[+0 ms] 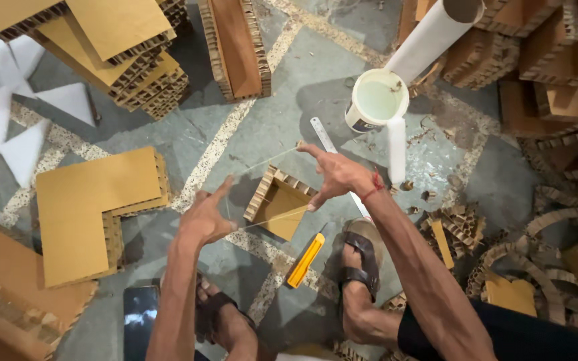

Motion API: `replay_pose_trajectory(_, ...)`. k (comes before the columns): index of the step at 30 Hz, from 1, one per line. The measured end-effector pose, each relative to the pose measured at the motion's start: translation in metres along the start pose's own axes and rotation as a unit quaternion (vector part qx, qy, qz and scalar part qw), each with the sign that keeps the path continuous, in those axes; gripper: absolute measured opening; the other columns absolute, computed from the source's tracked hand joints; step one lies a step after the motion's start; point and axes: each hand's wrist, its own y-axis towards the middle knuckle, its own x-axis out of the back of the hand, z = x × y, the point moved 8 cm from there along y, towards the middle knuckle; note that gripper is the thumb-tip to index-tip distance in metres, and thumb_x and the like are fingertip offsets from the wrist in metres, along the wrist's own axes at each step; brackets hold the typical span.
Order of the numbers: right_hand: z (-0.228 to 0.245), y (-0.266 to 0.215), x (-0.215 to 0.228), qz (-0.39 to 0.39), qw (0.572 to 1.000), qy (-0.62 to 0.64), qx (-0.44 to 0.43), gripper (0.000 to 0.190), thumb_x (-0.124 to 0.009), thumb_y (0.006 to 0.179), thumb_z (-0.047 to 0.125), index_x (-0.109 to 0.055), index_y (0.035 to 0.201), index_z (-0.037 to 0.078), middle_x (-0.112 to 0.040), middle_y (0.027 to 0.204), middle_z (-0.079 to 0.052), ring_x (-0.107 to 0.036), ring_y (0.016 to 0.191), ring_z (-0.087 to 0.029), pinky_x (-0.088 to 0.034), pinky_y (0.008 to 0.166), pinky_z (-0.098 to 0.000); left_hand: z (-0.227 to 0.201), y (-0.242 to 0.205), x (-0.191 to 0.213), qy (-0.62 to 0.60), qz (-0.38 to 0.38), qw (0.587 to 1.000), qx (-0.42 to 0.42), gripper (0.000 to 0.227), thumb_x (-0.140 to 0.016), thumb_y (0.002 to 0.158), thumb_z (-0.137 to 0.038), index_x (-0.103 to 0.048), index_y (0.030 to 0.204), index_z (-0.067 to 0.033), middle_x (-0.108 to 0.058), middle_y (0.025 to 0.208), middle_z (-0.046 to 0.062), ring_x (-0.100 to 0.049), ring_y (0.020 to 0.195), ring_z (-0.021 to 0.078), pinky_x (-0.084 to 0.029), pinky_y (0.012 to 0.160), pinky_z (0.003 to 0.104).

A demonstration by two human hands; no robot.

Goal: The person applies glue to the edges of a corrugated cardboard piece using a foam roller and a bucket of adhesive. They then fold the cardboard into a box shape and press the glued edges together to secure the structure.

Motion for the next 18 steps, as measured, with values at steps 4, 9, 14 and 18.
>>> replay_pose_trajectory(4, -0.016, 0.020, -0.012, 0.063, 0.998, 0.005, -0.012, 0.142, -0.103, 0.043, 0.038, -0.022, 0.159, 0.024, -0.066, 0.127, -0.024, -0.064, 0.124, -0.035, -0.049, 0.105, -0.0439, 0.006, 0.019, -0.019, -0.008, 0.024, 0.999, -0.020, 0.117, -0.086, 0.066, -0.033, -0.017, 0.159, -0.0511, -0.047, 0.148, 0.020, -0.053, 0.134, 0.0363, -0.044, 0.112, 0.047)
replay_pose_trajectory(9, -0.032, 0.026, -0.034, 0.116, 0.993, 0.034, 0.011, 0.141, -0.102, 0.047, 0.036, -0.019, 0.160, 0.024, -0.066, 0.126, -0.021, -0.066, 0.117, -0.030, -0.052, 0.102, -0.0408, 0.016, 0.030, -0.043, -0.061, 0.062, 0.995, -0.038, 0.118, -0.086, 0.066, -0.035, -0.018, 0.161, -0.0471, -0.056, 0.142, 0.019, -0.056, 0.132, 0.0354, -0.045, 0.114, 0.043)
replay_pose_trajectory(14, -0.043, 0.018, -0.047, 0.152, 0.980, 0.127, -0.006, 0.138, -0.097, 0.053, 0.030, -0.012, 0.161, 0.024, -0.060, 0.134, -0.016, -0.072, 0.095, -0.023, -0.059, 0.086, -0.0369, 0.008, 0.043, -0.057, -0.115, 0.015, 0.987, -0.110, 0.118, -0.091, 0.062, -0.031, -0.024, 0.160, -0.0371, -0.055, 0.143, 0.020, -0.051, 0.135, 0.0346, -0.040, 0.113, 0.041)
replay_pose_trajectory(18, -0.039, 0.014, -0.050, 0.144, 0.972, 0.182, 0.026, 0.133, -0.094, 0.059, 0.021, -0.011, 0.162, 0.023, -0.060, 0.135, -0.017, -0.065, 0.083, -0.015, -0.059, 0.079, -0.0332, 0.009, 0.044, -0.061, -0.171, 0.012, 0.979, -0.111, 0.112, -0.087, 0.061, -0.028, -0.033, 0.159, -0.0332, -0.063, 0.138, 0.017, -0.060, 0.129, 0.0300, -0.047, 0.109, 0.038)
